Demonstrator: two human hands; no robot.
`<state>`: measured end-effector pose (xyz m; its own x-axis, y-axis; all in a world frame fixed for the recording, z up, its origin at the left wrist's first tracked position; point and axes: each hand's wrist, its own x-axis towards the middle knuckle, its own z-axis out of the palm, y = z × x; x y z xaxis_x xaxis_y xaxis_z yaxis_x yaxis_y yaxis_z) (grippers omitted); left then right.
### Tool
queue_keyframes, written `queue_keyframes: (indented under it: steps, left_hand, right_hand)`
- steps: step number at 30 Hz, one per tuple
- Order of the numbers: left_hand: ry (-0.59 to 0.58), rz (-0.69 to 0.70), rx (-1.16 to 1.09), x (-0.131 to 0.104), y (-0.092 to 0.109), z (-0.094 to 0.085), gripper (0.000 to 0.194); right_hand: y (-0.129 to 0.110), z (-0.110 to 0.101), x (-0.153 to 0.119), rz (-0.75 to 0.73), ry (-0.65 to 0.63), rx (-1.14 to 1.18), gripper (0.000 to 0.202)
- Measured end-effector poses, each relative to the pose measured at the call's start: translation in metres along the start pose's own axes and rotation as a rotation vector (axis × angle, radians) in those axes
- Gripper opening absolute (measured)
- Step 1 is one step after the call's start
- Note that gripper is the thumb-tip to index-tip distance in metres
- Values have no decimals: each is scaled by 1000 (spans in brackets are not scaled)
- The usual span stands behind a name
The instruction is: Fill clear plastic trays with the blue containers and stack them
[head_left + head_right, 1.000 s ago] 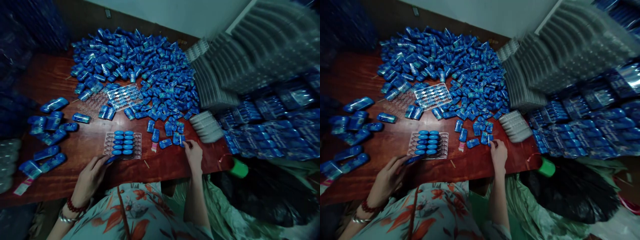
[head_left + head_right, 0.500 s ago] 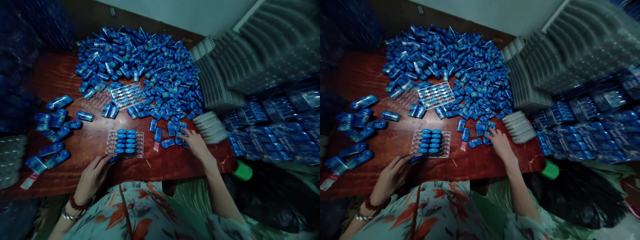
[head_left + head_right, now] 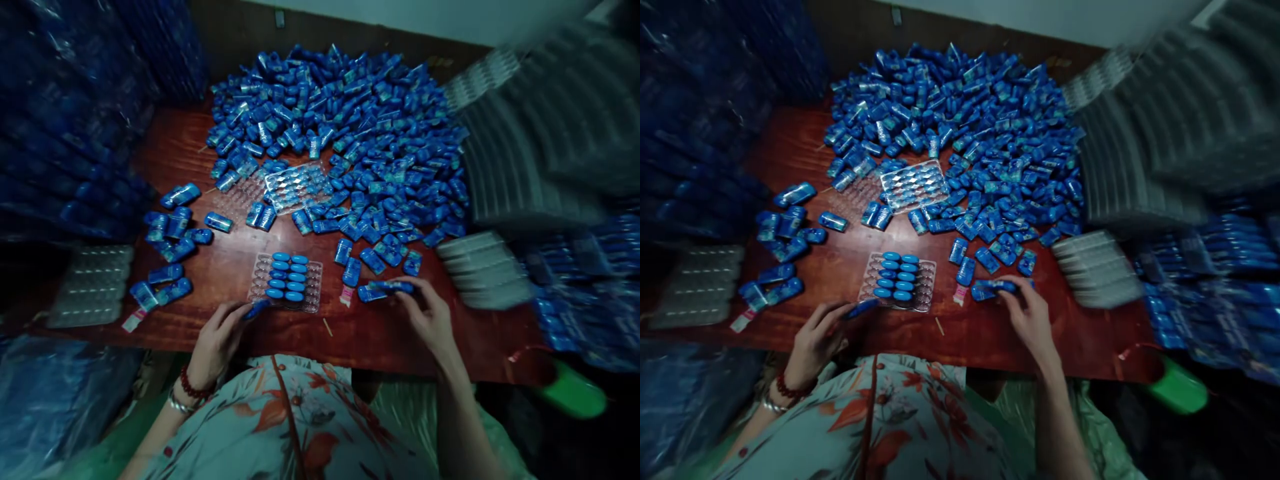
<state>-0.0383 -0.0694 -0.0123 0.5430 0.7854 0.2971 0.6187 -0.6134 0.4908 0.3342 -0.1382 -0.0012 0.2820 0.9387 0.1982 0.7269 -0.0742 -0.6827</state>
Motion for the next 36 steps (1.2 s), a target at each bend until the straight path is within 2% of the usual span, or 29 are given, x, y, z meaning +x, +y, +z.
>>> queue_keyframes:
  steps: [3, 5, 8, 10, 13, 16, 19, 22, 27, 30, 34, 36]
  left_hand:
    - [-24, 17, -31, -1, 0, 10, 31]
    - [-52, 68, -33, 1, 0, 19, 32]
    - [-59, 148, -32, 6, -1, 28, 32]
    - [-66, 179, -44, 11, -1, 29, 31]
    - [-114, 205, -28, 17, 1, 25, 30]
    - [-183, 234, 39, 22, 5, 25, 29]
    - [-229, 287, 111, 25, 8, 28, 29]
    - [-212, 320, 137, 25, 7, 32, 31]
    - [-46, 298, 134, 19, -6, 42, 39]
    - [-7, 252, 117, 15, -17, 46, 44]
    - [130, 134, 22, 16, -21, 41, 54]
    - [207, 109, -43, 23, -12, 36, 54]
  right_hand:
    - [-41, 43, -27, -55, -108, 219, 13]
    - [-59, 76, -40, -94, -101, 293, 16]
    - [-67, 113, -51, -206, -70, 251, 24]
    - [-66, 123, -51, -362, -98, 108, 26]
    - [-71, 119, -41, -552, -151, -183, 25]
    - [-88, 112, -27, -622, -224, -424, 23]
    - [-107, 111, -17, -704, -308, -537, 21]
    - [-115, 118, -15, -719, -344, -577, 19]
    - [-103, 128, -21, -624, -231, -502, 26]
    - [-86, 126, -28, -513, -78, -322, 33]
    - [-54, 105, -33, -236, 204, -165, 31]
    - [-35, 87, -33, -81, 246, -203, 28]
